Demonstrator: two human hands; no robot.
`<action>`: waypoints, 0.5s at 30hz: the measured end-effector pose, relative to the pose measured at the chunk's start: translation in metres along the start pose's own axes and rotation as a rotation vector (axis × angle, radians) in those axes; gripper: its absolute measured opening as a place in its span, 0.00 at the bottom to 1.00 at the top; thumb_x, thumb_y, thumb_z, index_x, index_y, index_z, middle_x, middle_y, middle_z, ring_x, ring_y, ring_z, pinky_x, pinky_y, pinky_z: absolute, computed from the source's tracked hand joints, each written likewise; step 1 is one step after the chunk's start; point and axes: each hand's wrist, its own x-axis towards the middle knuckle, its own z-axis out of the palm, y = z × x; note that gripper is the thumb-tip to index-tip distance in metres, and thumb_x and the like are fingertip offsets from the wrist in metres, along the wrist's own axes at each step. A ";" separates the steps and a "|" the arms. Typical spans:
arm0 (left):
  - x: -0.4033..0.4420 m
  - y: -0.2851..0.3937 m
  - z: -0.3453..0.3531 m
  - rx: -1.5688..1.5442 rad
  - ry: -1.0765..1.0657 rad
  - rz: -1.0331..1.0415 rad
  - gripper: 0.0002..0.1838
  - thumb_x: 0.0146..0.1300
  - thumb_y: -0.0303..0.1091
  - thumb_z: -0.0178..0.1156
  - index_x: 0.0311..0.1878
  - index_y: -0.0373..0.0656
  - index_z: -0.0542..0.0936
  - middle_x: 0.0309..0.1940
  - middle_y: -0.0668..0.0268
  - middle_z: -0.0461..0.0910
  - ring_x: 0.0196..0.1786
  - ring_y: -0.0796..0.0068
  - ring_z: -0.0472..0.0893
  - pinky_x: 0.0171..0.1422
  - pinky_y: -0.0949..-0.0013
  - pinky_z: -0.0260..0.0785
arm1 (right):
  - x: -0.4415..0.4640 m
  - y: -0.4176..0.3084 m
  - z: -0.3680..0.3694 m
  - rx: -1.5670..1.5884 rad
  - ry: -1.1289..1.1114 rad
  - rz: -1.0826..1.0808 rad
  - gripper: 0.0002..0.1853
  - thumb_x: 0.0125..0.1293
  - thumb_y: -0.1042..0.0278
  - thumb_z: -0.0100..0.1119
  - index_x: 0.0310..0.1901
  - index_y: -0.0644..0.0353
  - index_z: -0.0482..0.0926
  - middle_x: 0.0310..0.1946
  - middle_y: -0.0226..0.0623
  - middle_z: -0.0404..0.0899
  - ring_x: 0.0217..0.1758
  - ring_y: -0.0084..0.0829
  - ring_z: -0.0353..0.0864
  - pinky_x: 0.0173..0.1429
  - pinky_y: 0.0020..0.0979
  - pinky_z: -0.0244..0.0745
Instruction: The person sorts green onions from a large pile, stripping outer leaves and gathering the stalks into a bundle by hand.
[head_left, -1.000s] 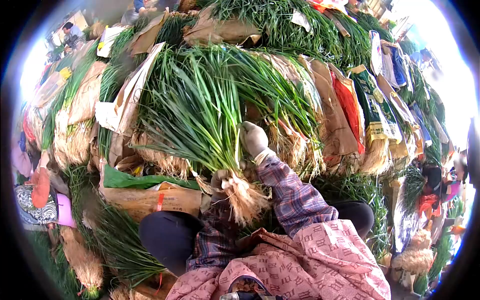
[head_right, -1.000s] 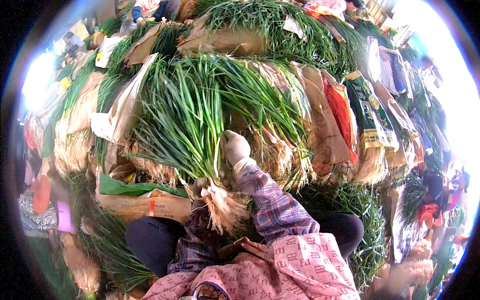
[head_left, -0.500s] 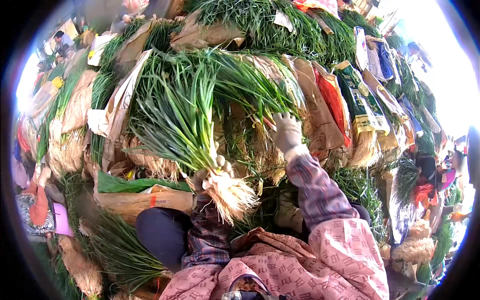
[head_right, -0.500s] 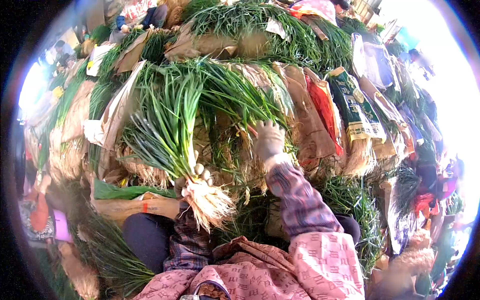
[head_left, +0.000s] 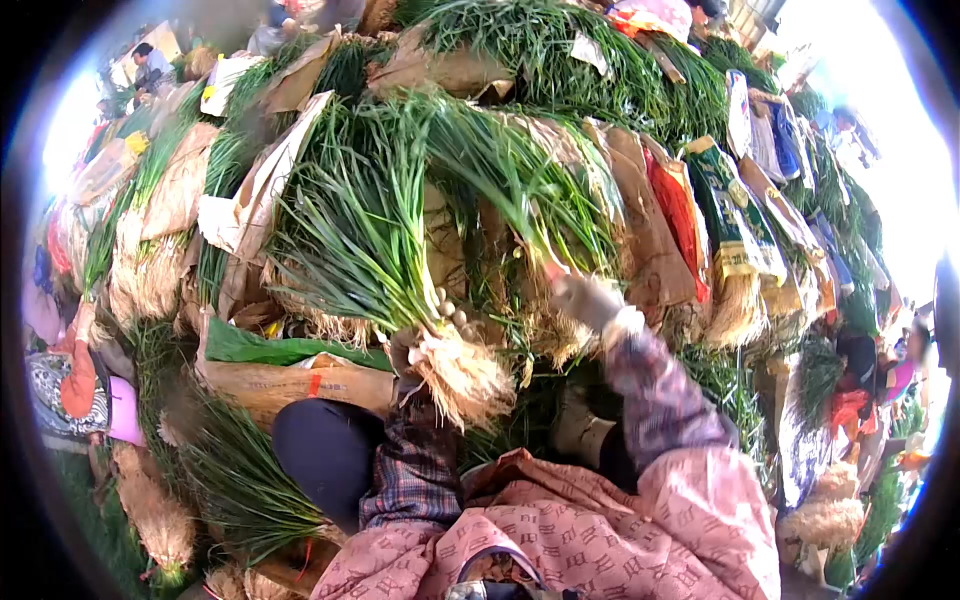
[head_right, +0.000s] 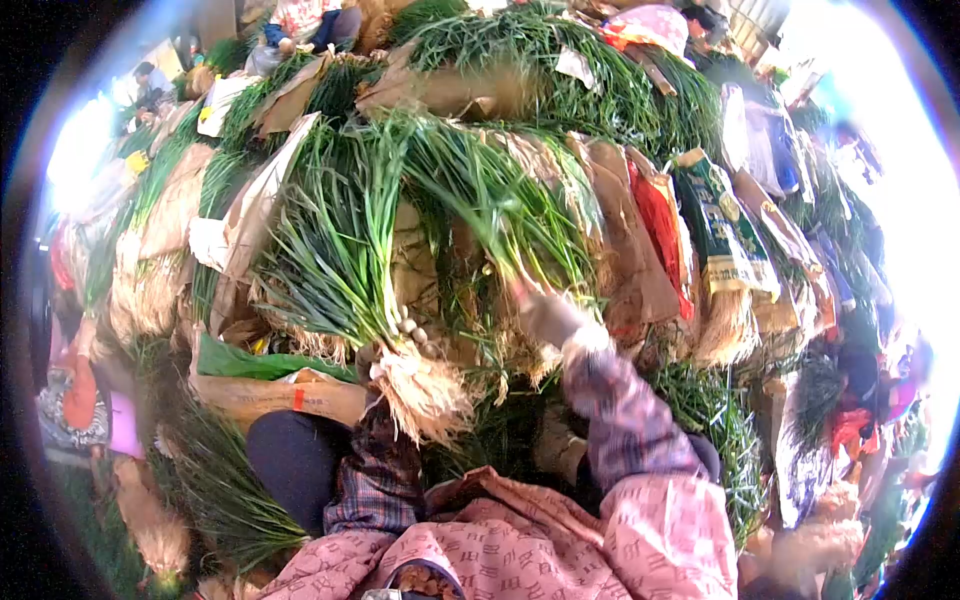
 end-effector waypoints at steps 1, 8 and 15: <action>-0.001 -0.002 0.029 0.008 0.208 0.014 0.30 0.52 0.25 0.59 0.61 0.33 0.67 0.50 0.54 0.76 0.52 0.55 0.76 0.53 0.48 0.73 | -0.021 -0.025 -0.001 0.339 -0.100 -0.115 0.18 0.67 0.58 0.51 0.47 0.66 0.74 0.23 0.32 0.78 0.19 0.22 0.74 0.25 0.25 0.75; -0.056 0.010 -0.047 0.200 0.059 -0.003 0.24 0.52 0.28 0.61 0.53 0.32 0.71 0.46 0.53 0.78 0.47 0.55 0.78 0.49 0.45 0.74 | -0.031 -0.106 0.037 0.264 -0.166 -0.464 0.13 0.65 0.61 0.53 0.44 0.62 0.75 0.25 0.42 0.75 0.32 0.36 0.78 0.39 0.34 0.77; -0.087 0.013 -0.089 0.318 0.024 0.033 0.19 0.53 0.31 0.63 0.46 0.31 0.76 0.42 0.53 0.80 0.42 0.55 0.80 0.45 0.42 0.76 | 0.078 -0.099 0.045 0.612 -0.099 -0.100 0.28 0.64 0.38 0.50 0.33 0.62 0.74 0.24 0.39 0.77 0.26 0.30 0.75 0.33 0.34 0.71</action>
